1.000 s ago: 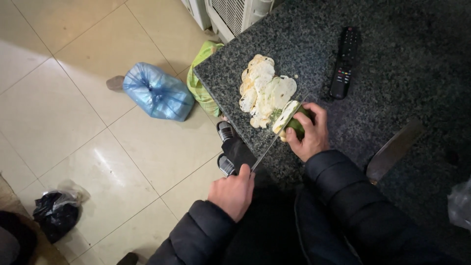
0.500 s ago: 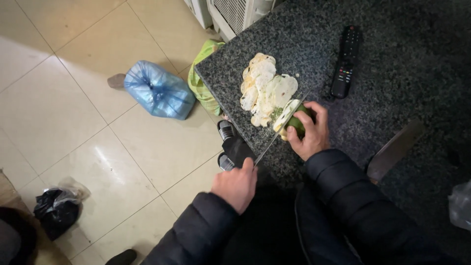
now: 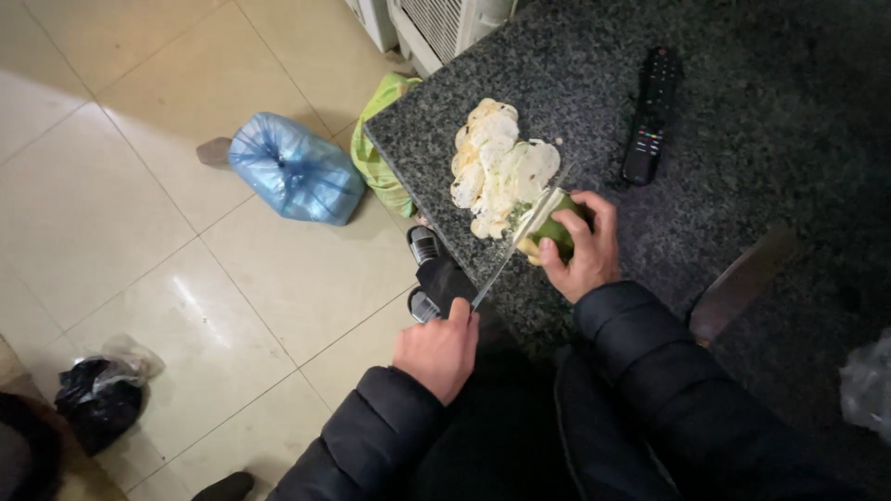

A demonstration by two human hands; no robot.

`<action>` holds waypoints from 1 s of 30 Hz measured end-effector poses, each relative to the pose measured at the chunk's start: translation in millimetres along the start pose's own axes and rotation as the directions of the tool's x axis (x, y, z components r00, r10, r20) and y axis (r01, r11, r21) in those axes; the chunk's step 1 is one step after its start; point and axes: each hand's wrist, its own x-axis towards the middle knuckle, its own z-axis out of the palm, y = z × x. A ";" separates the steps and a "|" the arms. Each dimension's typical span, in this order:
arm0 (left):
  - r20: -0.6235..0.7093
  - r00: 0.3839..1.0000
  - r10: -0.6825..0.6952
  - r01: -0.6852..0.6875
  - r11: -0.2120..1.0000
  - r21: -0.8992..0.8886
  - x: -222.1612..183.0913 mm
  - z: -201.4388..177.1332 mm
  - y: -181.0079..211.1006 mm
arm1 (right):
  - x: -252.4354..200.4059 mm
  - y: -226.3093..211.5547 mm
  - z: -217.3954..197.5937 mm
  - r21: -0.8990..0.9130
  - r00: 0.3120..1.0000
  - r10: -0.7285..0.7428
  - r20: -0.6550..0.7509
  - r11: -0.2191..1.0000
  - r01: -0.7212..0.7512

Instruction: A person uses a knife to peel the green skin off a fruit on a kitchen counter.

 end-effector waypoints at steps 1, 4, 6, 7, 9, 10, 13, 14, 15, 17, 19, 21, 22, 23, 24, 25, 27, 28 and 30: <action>0.001 1.000 0.003 -0.003 1.000 -0.004 -1.4 -0.5 4.0 | -0.2 -1.5 -5.4 -0.005 1.000 0.001 0.002 1.000 -0.001; -0.112 0.993 0.027 -0.022 0.999 0.046 -5.3 -9.4 4.6 | 4.7 -6.8 -5.0 0.020 1.000 -0.016 -0.013 1.000 0.016; -0.136 0.989 0.062 -0.057 0.997 0.042 -10.5 -16.1 6.9 | 1.9 -3.8 -3.4 0.029 1.000 0.013 -0.002 0.999 -0.013; -0.135 0.989 0.062 -0.057 0.997 0.042 -10.6 -13.0 4.1 | 1.1 -3.2 -4.1 0.029 1.000 0.014 -0.001 0.999 -0.014; -0.039 0.990 0.139 -0.142 0.985 -0.101 -10.7 -6.3 -0.8 | -1.0 -1.7 -6.7 0.019 0.998 -0.046 0.034 0.999 0.045; -0.038 0.990 0.139 -0.142 0.985 -0.101 -10.6 -9.0 -0.8 | 1.1 -4.8 -8.2 0.019 0.998 -0.045 0.034 0.999 0.045; 0.019 0.989 0.147 -0.143 0.981 -0.127 -10.5 -16.1 -1.3 | 6.0 -11.8 -10.5 0.030 0.998 -0.054 0.011 0.998 0.054; 0.018 0.989 0.146 -0.142 0.981 -0.133 -11.1 -16.5 -1.1 | 5.2 -12.0 -10.2 0.044 0.999 -0.039 0.019 0.998 0.038; 0.016 0.989 0.145 -0.141 0.980 -0.140 -11.6 -16.8 -0.9 | 4.5 -12.2 -10.0 0.059 0.999 -0.023 0.027 0.998 0.022; 0.046 0.989 0.140 -0.132 0.980 -0.146 -10.7 -21.7 -0.7 | 7.3 -14.4 -10.2 0.054 0.999 -0.031 0.018 0.998 0.030; 0.077 0.988 0.136 -0.123 0.980 -0.154 -11.2 -23.8 0.7 | 6.7 -14.3 -10.8 0.049 0.999 -0.038 0.012 0.998 0.037; 0.084 0.988 0.127 -0.112 0.981 -0.156 -11.2 -25.8 0.9 | 6.2 -12.5 -9.8 0.061 0.999 -0.035 0.017 0.998 0.034; 0.084 0.988 0.128 -0.114 0.981 -0.156 -10.7 -25.8 0.9 | 7.7 -14.2 -10.2 0.060 0.999 -0.035 0.017 0.998 0.034; 0.055 0.992 0.116 -0.106 0.982 -0.157 -10.3 -25.8 1.0 | 9.2 -15.9 -10.7 0.053 0.999 -0.032 0.011 0.998 0.032; 0.027 0.994 0.102 -0.097 0.983 -0.158 -11.0 -25.9 0.5 | 10.0 -18.6 -10.7 0.047 1.000 -0.029 0.006 0.998 0.028; 0.028 0.994 0.103 -0.097 0.983 -0.158 -10.6 -28.1 0.9 | 11.1 -20.2 -12.2 0.047 1.000 -0.027 0.006 0.999 0.027; 0.125 0.988 0.091 -0.068 0.982 -0.178 -8.1 -32.6 2.0 | 14.9 -22.3 -15.1 0.053 0.998 -0.065 0.006 0.996 0.065; 0.125 0.988 0.092 -0.069 0.982 -0.178 -8.3 -34.2 2.1 | 16.7 -24.5 -15.6 0.053 0.998 -0.065 0.006 0.997 0.064; 0.169 0.980 0.104 -0.063 0.971 -0.231 -8.6 -37.1 2.8 | 20.2 -28.5 -16.9 0.062 0.997 -0.076 -0.011 0.995 0.077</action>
